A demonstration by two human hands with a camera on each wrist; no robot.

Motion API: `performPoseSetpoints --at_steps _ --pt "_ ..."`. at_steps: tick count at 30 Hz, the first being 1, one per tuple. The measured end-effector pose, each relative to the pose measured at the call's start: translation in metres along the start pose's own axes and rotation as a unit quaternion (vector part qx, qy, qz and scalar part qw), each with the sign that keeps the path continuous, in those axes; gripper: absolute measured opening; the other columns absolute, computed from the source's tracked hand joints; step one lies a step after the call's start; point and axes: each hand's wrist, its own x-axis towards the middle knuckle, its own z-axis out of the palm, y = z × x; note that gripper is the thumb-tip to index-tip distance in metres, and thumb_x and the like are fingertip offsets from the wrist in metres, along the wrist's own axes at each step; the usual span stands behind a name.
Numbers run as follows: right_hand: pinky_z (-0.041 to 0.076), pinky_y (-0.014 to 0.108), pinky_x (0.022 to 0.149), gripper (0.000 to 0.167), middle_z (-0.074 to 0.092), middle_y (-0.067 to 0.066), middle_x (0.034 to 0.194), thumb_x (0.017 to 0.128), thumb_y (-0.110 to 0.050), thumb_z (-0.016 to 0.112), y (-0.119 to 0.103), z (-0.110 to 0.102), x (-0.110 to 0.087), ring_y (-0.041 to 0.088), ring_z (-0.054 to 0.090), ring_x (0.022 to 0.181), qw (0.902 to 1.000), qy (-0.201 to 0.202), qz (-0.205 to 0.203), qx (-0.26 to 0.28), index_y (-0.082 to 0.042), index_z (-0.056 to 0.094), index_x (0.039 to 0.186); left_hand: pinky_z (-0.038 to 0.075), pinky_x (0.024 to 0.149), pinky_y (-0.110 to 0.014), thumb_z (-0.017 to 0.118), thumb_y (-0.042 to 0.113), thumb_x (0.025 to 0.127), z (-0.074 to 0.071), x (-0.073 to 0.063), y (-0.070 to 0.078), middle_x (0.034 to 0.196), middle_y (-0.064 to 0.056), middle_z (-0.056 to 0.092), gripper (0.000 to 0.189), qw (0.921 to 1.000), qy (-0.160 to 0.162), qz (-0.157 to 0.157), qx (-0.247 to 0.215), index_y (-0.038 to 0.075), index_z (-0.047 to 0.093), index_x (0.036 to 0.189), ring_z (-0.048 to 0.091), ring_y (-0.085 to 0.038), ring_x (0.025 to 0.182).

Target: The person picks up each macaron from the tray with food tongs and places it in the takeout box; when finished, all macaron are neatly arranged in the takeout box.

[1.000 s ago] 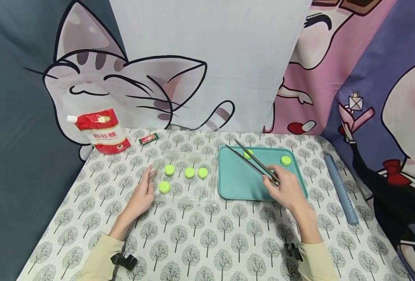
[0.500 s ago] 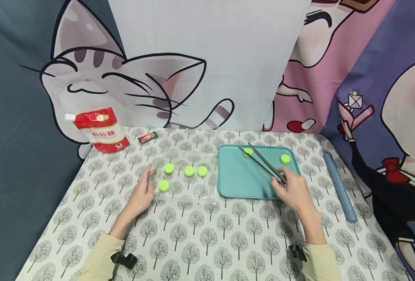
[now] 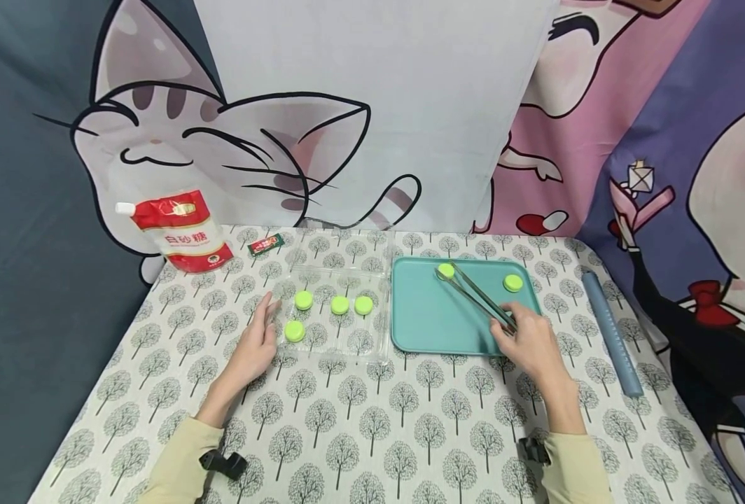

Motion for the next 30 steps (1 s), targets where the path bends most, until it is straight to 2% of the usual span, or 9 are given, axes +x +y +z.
performPoseSetpoints --at_steps 4,8,13,18,22,27,30 --pt "0.048 0.034 0.055 0.030 0.070 0.017 0.082 0.090 -0.018 0.070 0.003 0.003 0.001 0.024 0.060 0.066 0.9998 0.006 -0.020 -0.005 0.000 0.066 0.114 0.025 0.125 -0.057 0.037 0.002 0.103 0.000 0.000 0.000 0.163 -0.022 0.031 0.070 1.0000 0.000 0.000 -0.003 0.011 0.005 0.164 0.035 -0.045 0.147" --pt "0.051 0.040 0.057 0.029 0.071 0.018 0.082 0.087 -0.015 0.072 0.007 0.007 0.000 0.028 0.062 0.067 0.9983 0.028 -0.051 -0.009 0.001 0.067 0.110 0.026 0.125 -0.056 0.037 0.001 0.103 0.000 0.000 -0.001 0.164 -0.022 0.030 0.069 1.0000 -0.001 0.002 -0.005 0.010 0.005 0.164 0.036 -0.044 0.147" --pt "0.049 0.039 0.055 0.030 0.070 0.017 0.079 0.085 -0.014 0.072 0.010 0.008 -0.002 0.028 0.061 0.065 0.9965 0.050 -0.067 -0.006 0.000 0.068 0.110 0.026 0.125 -0.056 0.037 0.001 0.103 0.000 0.000 -0.001 0.164 -0.021 0.030 0.069 1.0000 -0.001 0.003 -0.004 0.010 0.005 0.164 0.035 -0.043 0.148" --pt "0.052 0.044 0.058 0.029 0.071 0.019 0.081 0.084 -0.011 0.073 0.004 0.003 -0.001 0.033 0.064 0.066 0.9939 0.080 -0.075 0.013 0.000 0.069 0.110 0.025 0.125 -0.056 0.037 0.001 0.103 -0.001 0.000 0.000 0.164 -0.021 0.031 0.069 1.0000 0.000 0.003 -0.003 0.010 0.005 0.164 0.033 -0.043 0.148" --pt "0.054 0.044 0.060 0.030 0.072 0.019 0.084 0.081 -0.008 0.074 -0.003 -0.002 0.000 0.034 0.066 0.068 0.9905 0.100 -0.091 0.023 0.001 0.069 0.109 0.025 0.126 -0.056 0.037 0.001 0.103 -0.001 -0.001 0.000 0.163 -0.021 0.031 0.069 1.0000 0.000 0.002 0.000 0.010 0.005 0.164 0.033 -0.043 0.149" --pt "0.053 0.035 0.057 0.032 0.071 0.012 0.080 0.078 -0.007 0.076 -0.016 -0.008 0.002 0.018 0.061 0.065 0.9861 0.117 -0.114 0.029 -0.001 0.071 0.109 0.024 0.126 -0.056 0.037 0.001 0.103 -0.001 0.000 0.000 0.164 -0.021 0.031 0.069 1.0000 -0.002 0.002 -0.002 0.010 0.005 0.164 0.032 -0.043 0.149" --pt "0.051 0.026 0.054 0.033 0.070 0.008 0.078 0.077 -0.006 0.077 -0.026 -0.012 0.001 0.006 0.056 0.064 0.9846 0.112 -0.129 0.037 -0.001 0.071 0.109 0.024 0.126 -0.055 0.037 0.001 0.103 -0.001 0.000 0.000 0.164 -0.022 0.031 0.070 1.0000 -0.002 0.002 -0.004 0.010 0.005 0.164 0.033 -0.043 0.149"
